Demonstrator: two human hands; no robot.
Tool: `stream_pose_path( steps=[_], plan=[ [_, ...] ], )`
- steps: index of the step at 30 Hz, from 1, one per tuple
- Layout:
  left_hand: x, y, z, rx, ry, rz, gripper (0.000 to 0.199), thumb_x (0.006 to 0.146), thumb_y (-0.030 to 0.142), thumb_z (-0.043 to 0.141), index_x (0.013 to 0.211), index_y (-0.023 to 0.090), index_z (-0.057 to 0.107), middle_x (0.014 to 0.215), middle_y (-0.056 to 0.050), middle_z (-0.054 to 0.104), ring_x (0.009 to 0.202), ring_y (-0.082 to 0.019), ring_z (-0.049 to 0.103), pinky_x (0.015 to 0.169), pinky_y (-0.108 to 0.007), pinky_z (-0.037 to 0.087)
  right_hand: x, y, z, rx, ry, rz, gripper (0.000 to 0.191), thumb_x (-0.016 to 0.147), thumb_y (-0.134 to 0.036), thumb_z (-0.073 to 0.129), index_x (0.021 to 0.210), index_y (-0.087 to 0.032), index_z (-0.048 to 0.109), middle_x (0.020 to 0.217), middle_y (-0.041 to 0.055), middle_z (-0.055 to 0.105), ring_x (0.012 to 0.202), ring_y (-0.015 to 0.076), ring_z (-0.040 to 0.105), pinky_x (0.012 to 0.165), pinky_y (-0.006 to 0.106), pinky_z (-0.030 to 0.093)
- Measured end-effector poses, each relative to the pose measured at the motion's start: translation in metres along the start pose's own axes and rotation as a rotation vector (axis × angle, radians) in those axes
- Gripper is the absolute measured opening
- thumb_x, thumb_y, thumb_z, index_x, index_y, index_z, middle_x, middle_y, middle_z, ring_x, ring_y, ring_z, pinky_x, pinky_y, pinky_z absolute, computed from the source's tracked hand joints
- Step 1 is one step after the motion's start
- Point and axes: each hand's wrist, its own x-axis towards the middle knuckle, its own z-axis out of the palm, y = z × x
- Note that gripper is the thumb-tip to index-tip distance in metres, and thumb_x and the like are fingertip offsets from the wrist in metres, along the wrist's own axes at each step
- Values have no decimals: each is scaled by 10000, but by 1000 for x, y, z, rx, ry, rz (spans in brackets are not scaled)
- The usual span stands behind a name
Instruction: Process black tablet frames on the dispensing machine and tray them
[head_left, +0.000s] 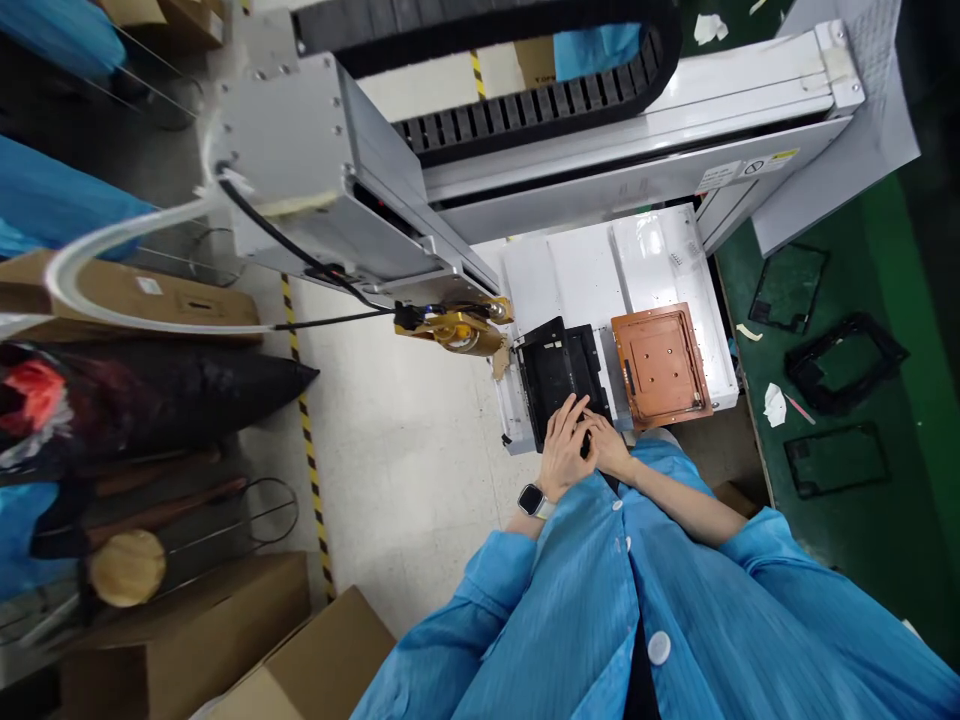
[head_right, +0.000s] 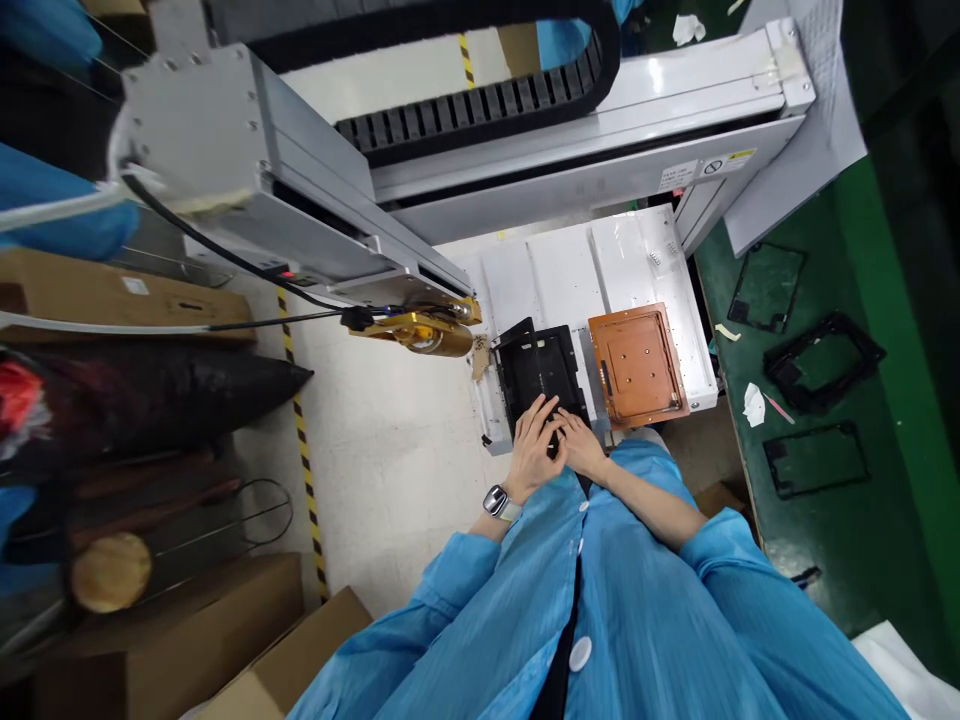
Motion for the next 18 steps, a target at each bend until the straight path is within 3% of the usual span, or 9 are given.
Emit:
stream_pose_path(
  steps=[6, 9, 11, 14, 18],
  plan=[
    [2, -9, 16, 48, -29, 6, 310, 921, 224, 650, 1225, 217, 708, 1685, -169, 584, 1674, -389, 423, 1304, -646, 428, -17, -11, 23, 99, 30, -63, 591, 990, -173, 610, 1578, -107, 608, 1663, 198, 584, 1636, 378, 446, 1375, 615, 404],
    [-2, -17, 26, 96, 2, 79, 395, 909, 280, 668, 1301, 236, 682, 1677, -162, 595, 1663, -407, 439, 1302, -669, 423, -24, -3, 27, 89, 78, -77, 669, 982, -155, 607, 1631, -5, 534, 1728, 270, 486, 1695, 387, 363, 1409, 624, 356],
    [-4, -24, 34, 123, 18, 157, 449, 903, 291, 679, 1348, 236, 657, 1664, -167, 607, 1658, -411, 447, 1302, -665, 428, -35, 6, 29, 60, 110, -150, 616, 977, -126, 592, 1570, 42, 578, 1697, 314, 504, 1704, 390, 352, 1403, 647, 366],
    [-3, -33, 50, 168, 1, 244, 462, 906, 305, 694, 1361, 243, 646, 1627, -158, 645, 1644, -409, 470, 1289, -646, 456, -61, 22, 37, 62, 164, -343, 436, 999, -109, 567, 1403, -41, 715, 1512, 272, 686, 1632, 364, 482, 1356, 651, 440],
    [6, -48, 69, 267, -51, 321, 480, 924, 346, 776, 1378, 254, 653, 1554, -139, 708, 1584, -395, 555, 1273, -604, 497, -104, 57, 53, 208, 264, -501, 370, 1011, -96, 559, 1331, -151, 736, 1300, 149, 805, 1290, 264, 746, 1199, 484, 606]
  ],
)
